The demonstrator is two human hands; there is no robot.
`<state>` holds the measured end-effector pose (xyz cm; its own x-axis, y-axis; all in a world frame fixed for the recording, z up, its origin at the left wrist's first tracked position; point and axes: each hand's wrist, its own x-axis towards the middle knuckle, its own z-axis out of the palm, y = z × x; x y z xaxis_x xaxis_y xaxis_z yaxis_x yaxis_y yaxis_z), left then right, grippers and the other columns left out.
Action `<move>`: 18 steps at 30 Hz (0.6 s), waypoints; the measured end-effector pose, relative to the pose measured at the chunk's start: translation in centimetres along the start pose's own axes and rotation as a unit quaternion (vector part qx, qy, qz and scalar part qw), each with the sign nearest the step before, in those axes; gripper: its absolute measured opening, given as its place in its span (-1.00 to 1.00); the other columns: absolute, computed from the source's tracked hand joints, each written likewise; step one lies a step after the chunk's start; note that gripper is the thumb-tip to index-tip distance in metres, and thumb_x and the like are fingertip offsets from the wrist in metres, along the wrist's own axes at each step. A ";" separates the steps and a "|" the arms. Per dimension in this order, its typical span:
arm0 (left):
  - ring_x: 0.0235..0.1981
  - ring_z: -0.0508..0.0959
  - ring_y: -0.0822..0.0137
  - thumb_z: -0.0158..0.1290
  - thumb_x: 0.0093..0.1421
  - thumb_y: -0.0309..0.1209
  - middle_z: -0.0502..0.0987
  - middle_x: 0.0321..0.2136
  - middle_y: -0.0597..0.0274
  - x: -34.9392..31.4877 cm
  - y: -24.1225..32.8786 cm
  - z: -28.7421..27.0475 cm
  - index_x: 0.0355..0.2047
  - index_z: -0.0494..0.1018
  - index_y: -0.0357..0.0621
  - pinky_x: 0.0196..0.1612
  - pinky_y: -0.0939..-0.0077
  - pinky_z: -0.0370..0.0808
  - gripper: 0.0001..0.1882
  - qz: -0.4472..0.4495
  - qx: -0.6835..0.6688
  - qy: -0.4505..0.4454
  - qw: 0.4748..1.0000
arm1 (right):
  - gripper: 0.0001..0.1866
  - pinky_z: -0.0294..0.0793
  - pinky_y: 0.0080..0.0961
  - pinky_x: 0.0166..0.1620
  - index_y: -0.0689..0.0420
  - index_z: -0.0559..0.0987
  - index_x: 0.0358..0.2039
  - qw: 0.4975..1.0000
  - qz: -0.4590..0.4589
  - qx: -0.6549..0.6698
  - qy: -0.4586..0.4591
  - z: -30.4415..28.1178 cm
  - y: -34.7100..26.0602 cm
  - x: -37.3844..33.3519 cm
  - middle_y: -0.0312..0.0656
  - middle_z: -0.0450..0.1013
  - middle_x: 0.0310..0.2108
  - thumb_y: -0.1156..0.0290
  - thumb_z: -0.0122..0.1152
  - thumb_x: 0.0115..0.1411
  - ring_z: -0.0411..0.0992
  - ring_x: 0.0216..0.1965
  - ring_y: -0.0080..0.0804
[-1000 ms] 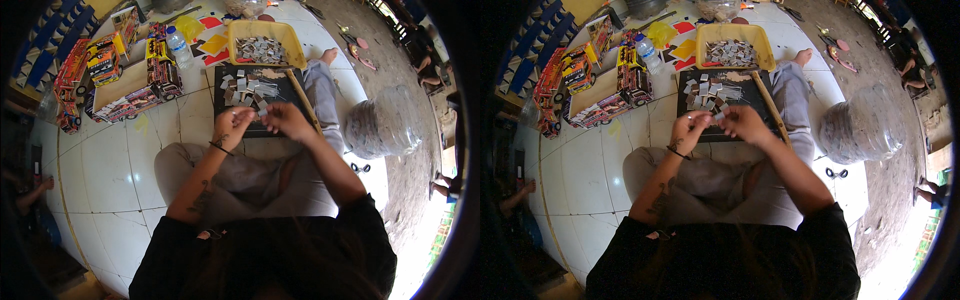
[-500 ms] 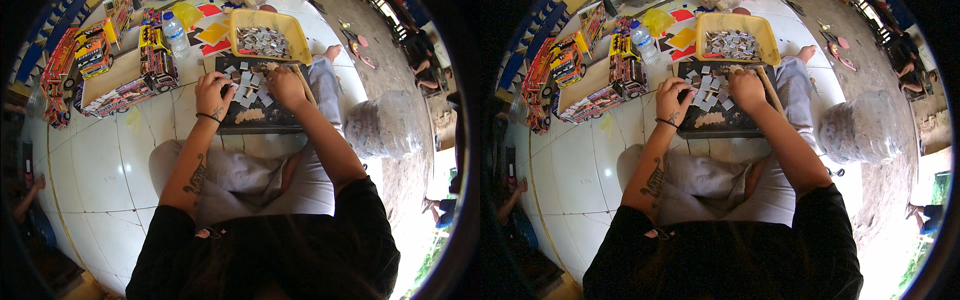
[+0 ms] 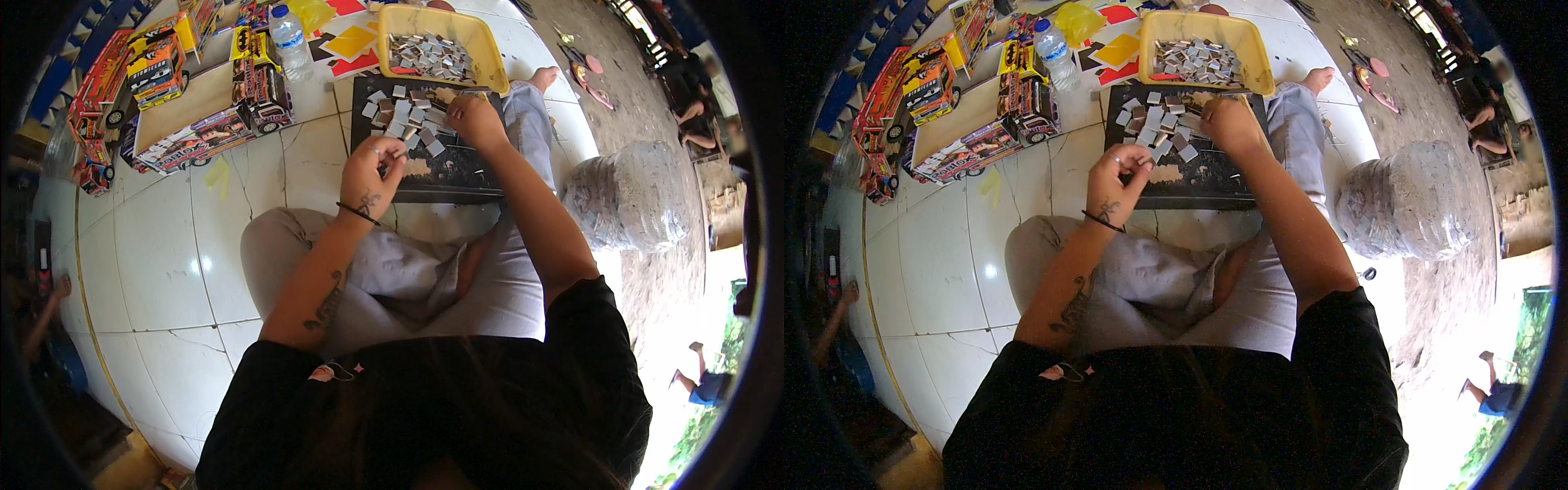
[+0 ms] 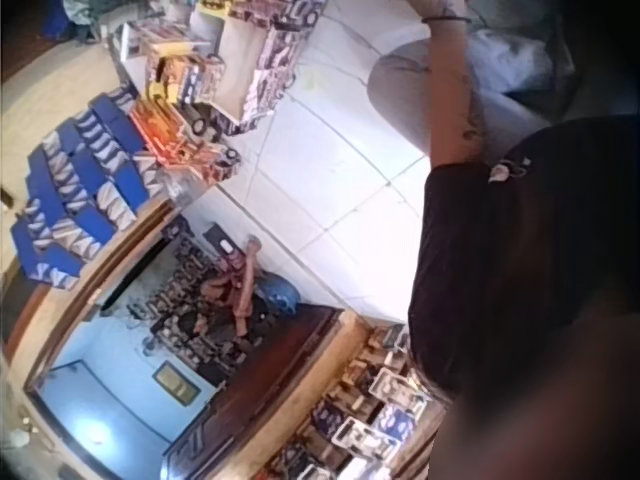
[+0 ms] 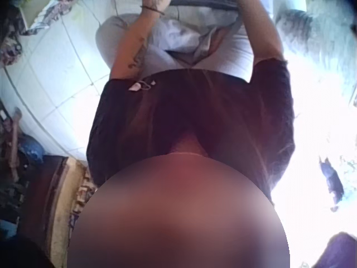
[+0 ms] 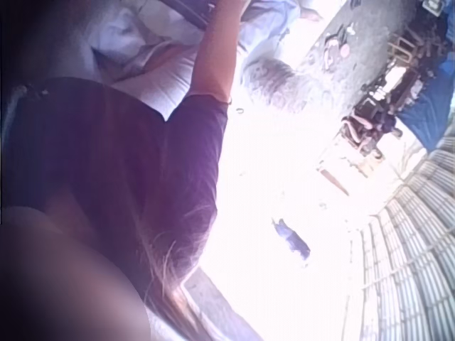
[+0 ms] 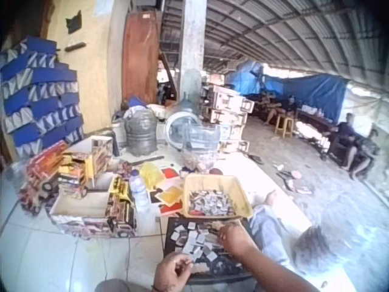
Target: The person sits on the floor and repeatedly places small rectangular blocks on a black board, then strikes them with a wooden stick to break them into smaller pieces. The broken pieces are collected and placed into a clear plastic container.
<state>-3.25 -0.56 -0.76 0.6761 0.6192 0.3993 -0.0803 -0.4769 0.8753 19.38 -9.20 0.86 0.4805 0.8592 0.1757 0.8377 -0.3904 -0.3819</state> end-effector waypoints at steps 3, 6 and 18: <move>-0.45 0.50 0.35 0.15 0.01 -0.57 0.51 -0.47 0.24 -0.4 -0.4 0.2 -0.33 0.48 -0.16 -0.35 0.54 0.43 -0.82 0.078 0.073 -0.014 0.994 | -0.86 0.50 -0.33 -0.24 0.12 0.64 -0.48 0.996 0.062 0.058 0.018 -0.8 0.6 -0.4 -0.06 0.55 -0.46 0.37 0.29 -0.09 0.54 -0.39 -0.15; -0.47 0.48 0.28 0.17 -0.03 -0.56 0.49 -0.49 0.22 0.0 -1.5 0.2 -0.36 0.47 -0.16 -0.38 0.45 0.41 -0.82 0.130 0.118 -0.035 0.984 | -0.78 0.48 -0.41 -0.29 0.10 0.67 -0.43 0.991 0.097 0.089 0.006 -1.7 1.3 -0.9 -0.09 0.54 -0.52 0.30 0.38 -0.13 0.53 -0.46 -0.23; -0.50 0.48 0.25 0.21 -0.06 -0.54 0.50 -0.50 0.22 0.5 -2.4 0.3 -0.41 0.49 -0.13 -0.42 0.42 0.40 -0.83 0.156 0.106 -0.044 0.981 | -0.82 0.37 -0.65 -0.34 0.19 0.65 -0.39 0.945 0.213 0.248 -0.030 -2.0 0.9 -2.6 -0.28 0.56 -0.48 0.36 0.32 0.01 0.44 -0.45 -0.63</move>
<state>-2.52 0.70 -2.75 0.7045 0.3709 0.6051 -0.1448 -0.7595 0.6342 19.39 -12.44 1.88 0.7182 0.6824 -0.1363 0.3395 -0.5146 -0.7874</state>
